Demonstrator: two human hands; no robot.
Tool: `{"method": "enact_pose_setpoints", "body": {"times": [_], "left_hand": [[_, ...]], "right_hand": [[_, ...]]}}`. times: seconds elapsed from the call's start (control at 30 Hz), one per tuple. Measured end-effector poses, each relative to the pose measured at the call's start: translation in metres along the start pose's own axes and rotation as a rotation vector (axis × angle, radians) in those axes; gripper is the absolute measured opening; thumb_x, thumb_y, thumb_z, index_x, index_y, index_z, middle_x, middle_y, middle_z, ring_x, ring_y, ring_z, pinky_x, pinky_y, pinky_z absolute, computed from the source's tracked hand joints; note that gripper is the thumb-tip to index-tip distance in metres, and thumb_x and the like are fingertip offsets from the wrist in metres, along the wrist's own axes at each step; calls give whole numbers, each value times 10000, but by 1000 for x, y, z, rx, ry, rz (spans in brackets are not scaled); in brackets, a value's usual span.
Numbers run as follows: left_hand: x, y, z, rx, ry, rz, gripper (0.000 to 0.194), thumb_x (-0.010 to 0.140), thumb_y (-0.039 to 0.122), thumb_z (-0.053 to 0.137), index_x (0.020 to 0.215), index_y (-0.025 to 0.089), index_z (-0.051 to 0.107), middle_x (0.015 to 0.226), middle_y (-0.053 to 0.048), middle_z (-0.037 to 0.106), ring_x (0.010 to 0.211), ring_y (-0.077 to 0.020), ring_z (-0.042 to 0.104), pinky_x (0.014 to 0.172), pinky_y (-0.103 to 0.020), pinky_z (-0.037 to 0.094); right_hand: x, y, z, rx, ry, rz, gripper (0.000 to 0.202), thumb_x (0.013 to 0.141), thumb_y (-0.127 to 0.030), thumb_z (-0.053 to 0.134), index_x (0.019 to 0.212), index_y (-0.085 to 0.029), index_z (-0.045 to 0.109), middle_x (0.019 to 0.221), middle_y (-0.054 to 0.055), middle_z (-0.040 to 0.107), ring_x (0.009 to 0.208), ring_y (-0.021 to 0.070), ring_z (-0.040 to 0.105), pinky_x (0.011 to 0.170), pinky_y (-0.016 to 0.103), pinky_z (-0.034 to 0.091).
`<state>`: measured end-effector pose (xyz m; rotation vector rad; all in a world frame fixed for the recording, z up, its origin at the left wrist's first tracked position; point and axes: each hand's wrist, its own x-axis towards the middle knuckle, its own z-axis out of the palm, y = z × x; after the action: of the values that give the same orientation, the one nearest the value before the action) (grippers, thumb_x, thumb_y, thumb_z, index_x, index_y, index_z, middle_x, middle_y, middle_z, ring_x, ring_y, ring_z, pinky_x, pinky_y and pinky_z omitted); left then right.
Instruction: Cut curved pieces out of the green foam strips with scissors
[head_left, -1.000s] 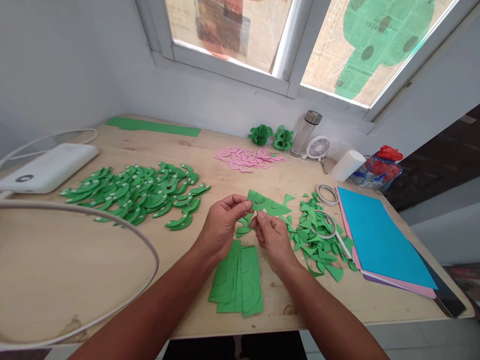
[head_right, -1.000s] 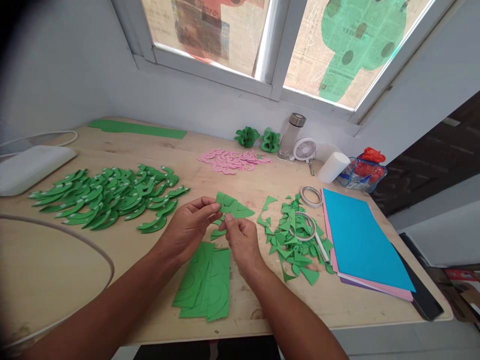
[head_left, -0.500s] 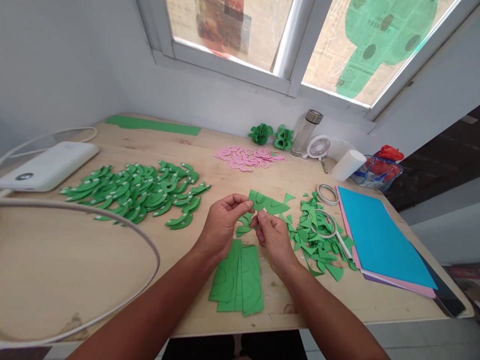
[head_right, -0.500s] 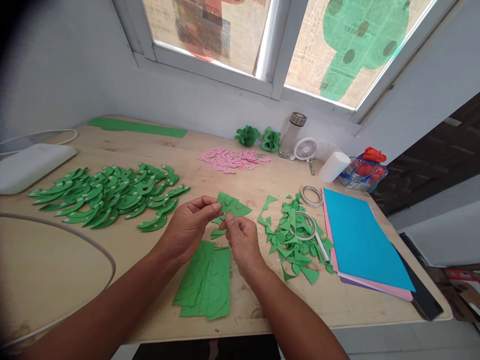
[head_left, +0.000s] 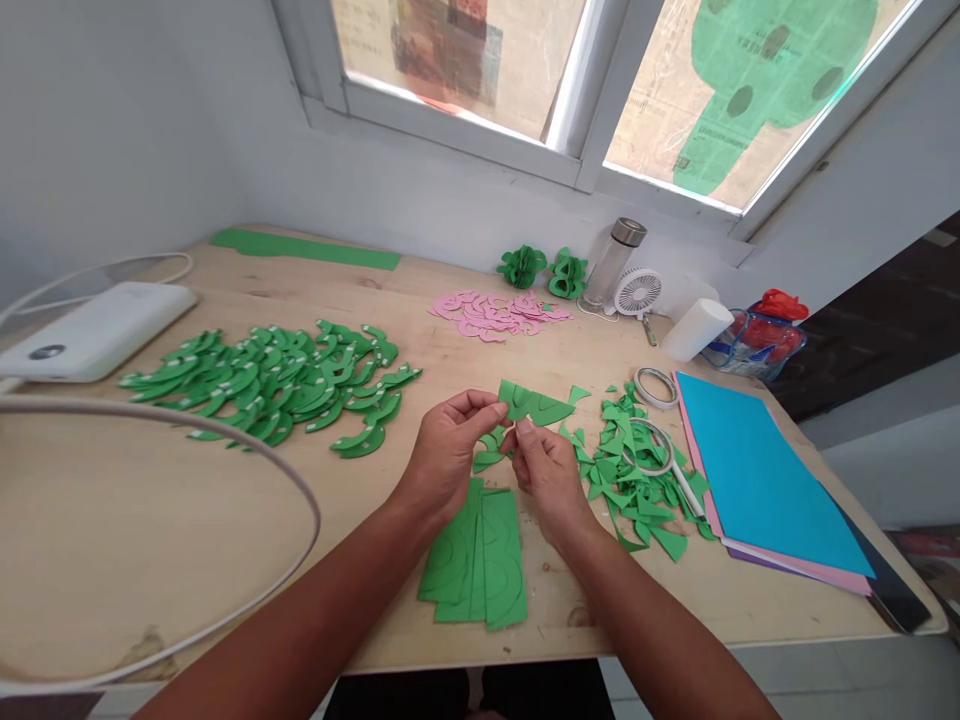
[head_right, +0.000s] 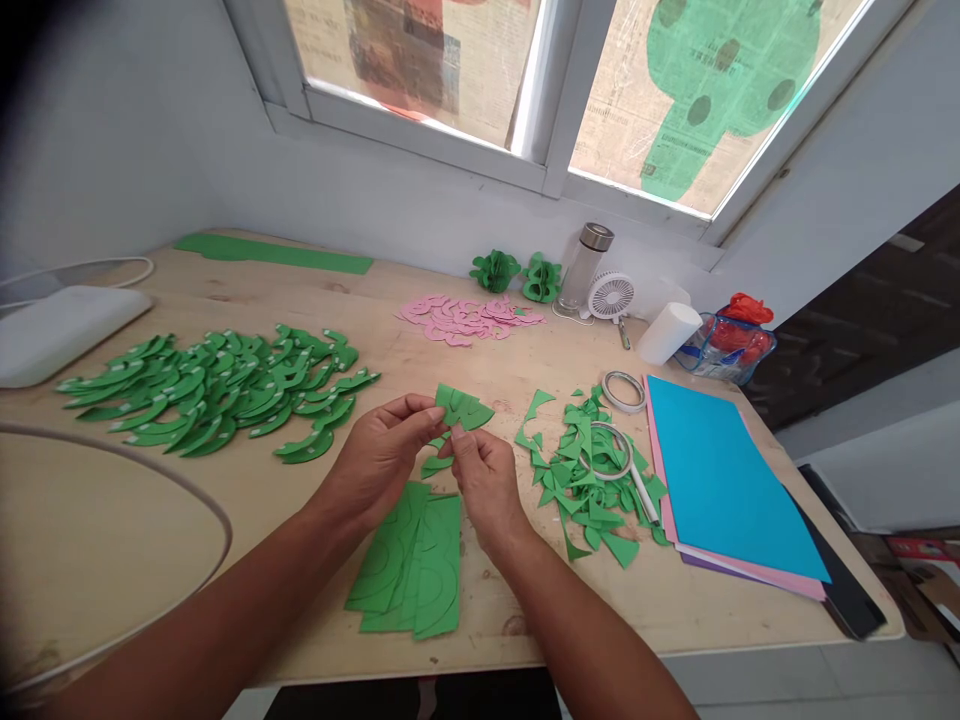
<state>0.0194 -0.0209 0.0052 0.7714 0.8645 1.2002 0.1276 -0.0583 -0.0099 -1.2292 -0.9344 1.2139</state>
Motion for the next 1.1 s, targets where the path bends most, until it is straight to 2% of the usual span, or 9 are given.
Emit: {"method": "enact_pose_setpoints", "body": {"times": [0.4,0.8,1.1], "left_hand": [[-1,-1,2,5,56,15,174,608,251,785,666,171,642,657,26,598,652,-129,527,669,-276,385],[-3,-1,4,-36,52,40,155,602,230,790,649,172,654,638,23,612,637,-122,532,676,-270,398],[-6,0,7,-113,44,-22,164,593,224,791,652,168,649,638,32,592,628,-107,522,663,-260,404]], "right_hand": [[0,1,0,-49,20,-12,453,761,-598,619,632,-165,593,408,-96,298,406,74,198,417,255,130],[-1,0,1,-32,25,-44,461,772,-618,606,647,-176,569,412,-101,279,400,75,190,414,250,121],[-1,1,1,-42,34,-61,462,777,-619,599,643,-178,571,421,-94,292,405,79,213,414,249,147]]}}
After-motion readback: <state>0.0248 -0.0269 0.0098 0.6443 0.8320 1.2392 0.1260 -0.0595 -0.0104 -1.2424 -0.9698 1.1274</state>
